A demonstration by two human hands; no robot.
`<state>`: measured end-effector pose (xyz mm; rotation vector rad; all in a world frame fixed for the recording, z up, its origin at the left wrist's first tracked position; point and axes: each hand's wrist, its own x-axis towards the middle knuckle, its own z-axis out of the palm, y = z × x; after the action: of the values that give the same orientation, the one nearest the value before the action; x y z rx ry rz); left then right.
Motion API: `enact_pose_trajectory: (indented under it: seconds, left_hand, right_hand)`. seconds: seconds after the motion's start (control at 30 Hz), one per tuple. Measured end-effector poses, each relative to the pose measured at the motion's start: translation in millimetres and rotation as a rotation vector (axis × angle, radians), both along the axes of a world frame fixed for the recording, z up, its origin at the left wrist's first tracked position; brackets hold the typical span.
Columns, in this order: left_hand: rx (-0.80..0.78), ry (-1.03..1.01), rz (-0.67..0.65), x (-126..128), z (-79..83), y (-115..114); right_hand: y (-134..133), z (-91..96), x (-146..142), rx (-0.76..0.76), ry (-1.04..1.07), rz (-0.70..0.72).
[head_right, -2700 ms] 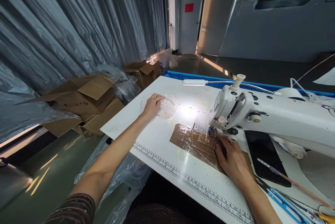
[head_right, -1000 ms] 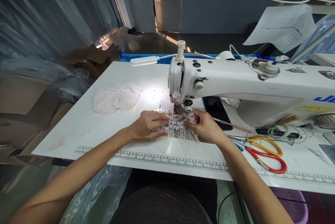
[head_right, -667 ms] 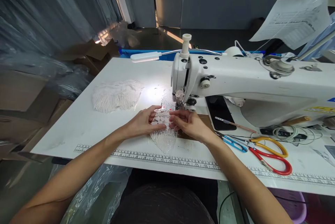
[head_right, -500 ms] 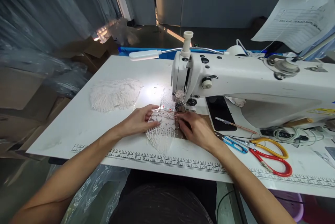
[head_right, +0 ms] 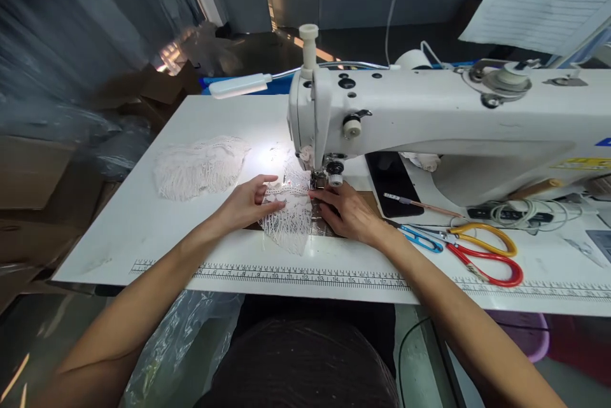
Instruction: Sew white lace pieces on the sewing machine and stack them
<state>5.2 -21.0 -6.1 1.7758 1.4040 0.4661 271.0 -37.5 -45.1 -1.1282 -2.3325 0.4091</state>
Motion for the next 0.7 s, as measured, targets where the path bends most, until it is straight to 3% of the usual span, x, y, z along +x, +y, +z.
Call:
enact_pose_trajectory:
  seconds: [0.43, 0.7]
  left_hand:
    - [-0.018, -0.034, 0.066, 6, 1.8, 0]
    - [0.001, -0.044, 0.062, 5, -2.3, 0]
  right_hand:
    - [-8, -4.2, -3, 0.05, 0.003, -0.009]
    - [-19, 1.7, 1, 0.033, -0.04, 0.095]
